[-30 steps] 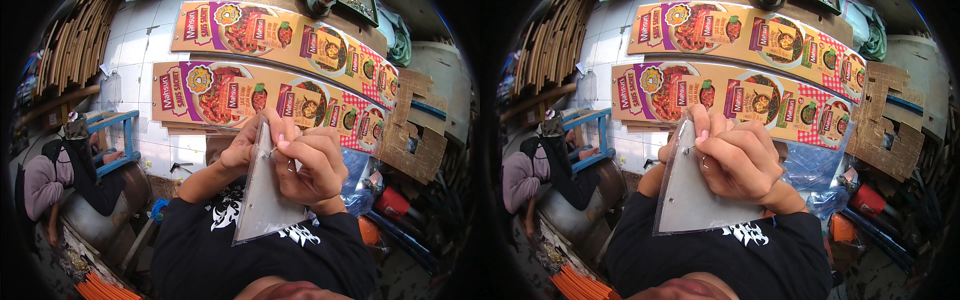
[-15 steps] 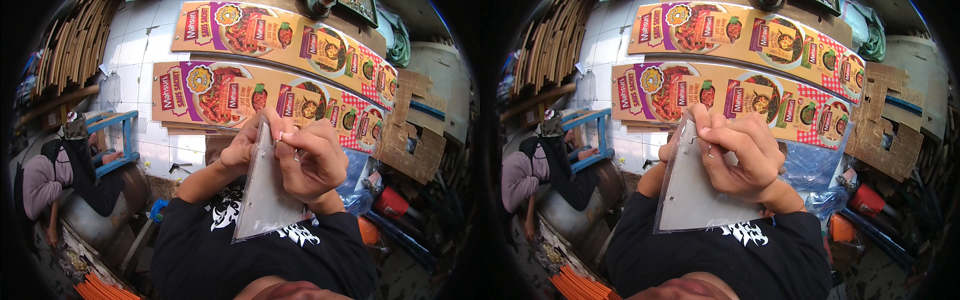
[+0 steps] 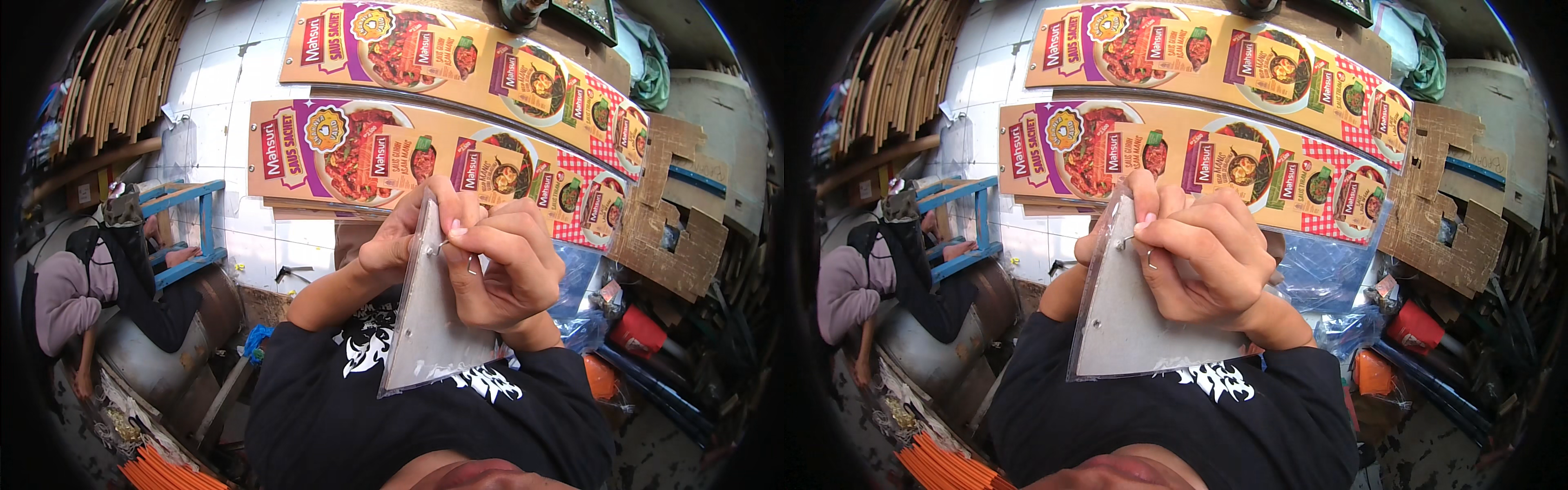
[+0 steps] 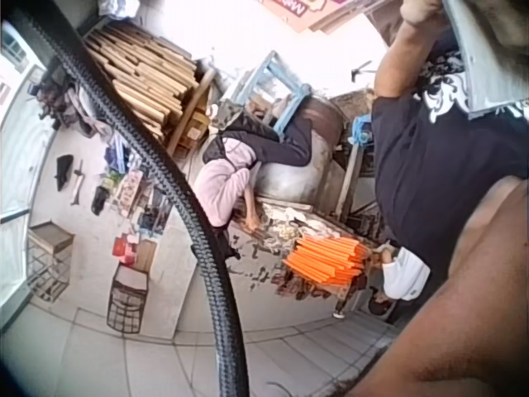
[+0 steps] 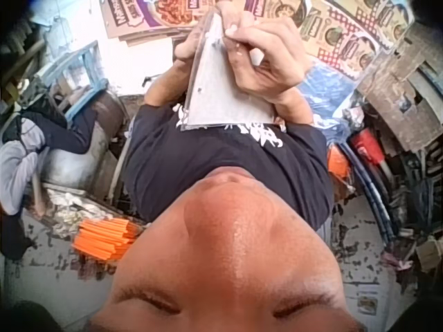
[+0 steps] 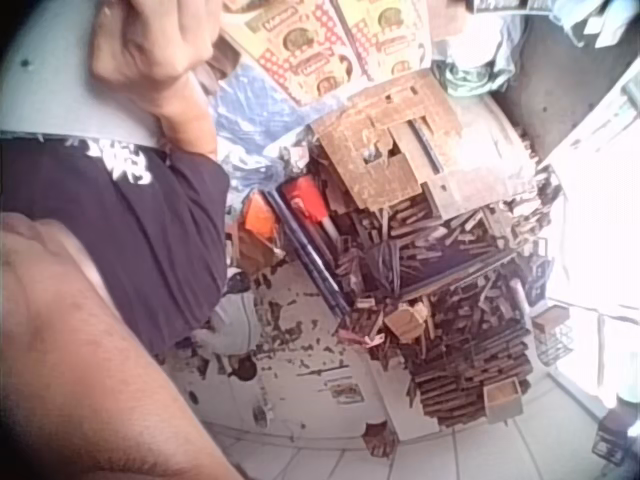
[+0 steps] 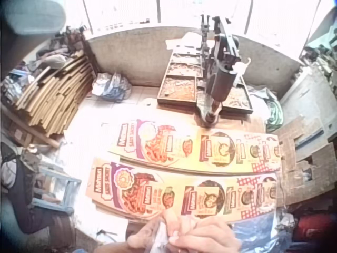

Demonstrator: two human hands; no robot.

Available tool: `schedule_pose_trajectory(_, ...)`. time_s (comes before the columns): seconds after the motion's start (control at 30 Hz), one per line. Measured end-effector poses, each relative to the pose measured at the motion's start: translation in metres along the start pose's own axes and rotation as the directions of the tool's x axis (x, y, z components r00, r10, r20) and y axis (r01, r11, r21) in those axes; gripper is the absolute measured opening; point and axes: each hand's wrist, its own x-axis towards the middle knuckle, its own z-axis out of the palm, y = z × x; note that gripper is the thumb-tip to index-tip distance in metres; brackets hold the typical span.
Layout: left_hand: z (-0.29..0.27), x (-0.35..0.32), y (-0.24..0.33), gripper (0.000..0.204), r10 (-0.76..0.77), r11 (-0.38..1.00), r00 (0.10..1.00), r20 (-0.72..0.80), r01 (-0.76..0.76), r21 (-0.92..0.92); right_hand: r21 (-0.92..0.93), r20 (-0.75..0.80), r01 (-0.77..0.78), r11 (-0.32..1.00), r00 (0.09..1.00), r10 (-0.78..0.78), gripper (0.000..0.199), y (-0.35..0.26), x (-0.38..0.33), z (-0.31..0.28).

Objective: The person binds printed display boards by inserting and securing metal wire rings through their pre-punched holes by hand, then sets the boards on the table.

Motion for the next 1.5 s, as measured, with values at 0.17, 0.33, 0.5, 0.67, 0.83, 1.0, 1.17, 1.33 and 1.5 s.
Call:
schedule_pose_trajectory(0.17,0.009,-0.004,0.005,0.036,-0.040,0.998,0.997,-0.066,0.043,0.046,-0.026,-0.031,-0.026,0.999,0.999,0.025,0.027,0.003,-0.001,0.001)
schedule_pose_trajectory(0.33,0.011,-0.008,0.010,0.036,-0.122,0.991,0.985,-0.118,0.129,0.046,0.021,-0.077,-0.062,0.998,0.995,0.064,0.027,0.004,0.000,0.002)
schedule_pose_trajectory(0.5,0.002,0.002,0.003,0.031,-0.015,1.000,0.999,0.030,0.015,-0.005,0.063,-0.028,-0.036,0.997,0.999,0.037,0.018,0.001,-0.005,-0.003)
schedule_pose_trajectory(0.67,0.002,0.002,0.006,0.030,-0.048,0.999,0.997,0.052,0.048,-0.001,0.028,-0.016,-0.002,1.000,1.000,0.003,0.024,0.002,-0.002,-0.003)
schedule_pose_trajectory(0.83,0.003,0.002,0.008,0.030,-0.047,0.999,0.998,0.046,0.046,0.010,0.017,-0.001,-0.016,1.000,1.000,0.016,0.025,-0.001,0.000,-0.004)
schedule_pose_trajectory(1.0,0.004,0.002,0.008,0.031,-0.046,0.999,0.998,0.038,0.046,0.004,0.035,0.024,-0.048,0.998,0.999,0.048,0.023,-0.003,0.000,-0.005)
schedule_pose_trajectory(1.17,0.005,0.001,0.011,0.032,-0.071,0.997,0.997,0.021,0.071,0.016,0.097,0.080,-0.106,0.990,0.992,0.098,0.021,-0.001,0.005,-0.006)
schedule_pose_trajectory(1.33,0.006,-0.001,0.013,0.034,-0.086,0.996,0.996,-0.002,0.086,0.022,0.123,0.156,-0.206,0.971,0.970,0.186,0.018,-0.004,0.011,-0.011)
schedule_pose_trajectory(1.5,0.008,-0.004,0.018,0.035,-0.134,0.990,0.990,-0.040,0.136,0.048,0.127,0.316,-0.270,0.955,0.923,0.219,0.014,-0.002,0.020,-0.020)
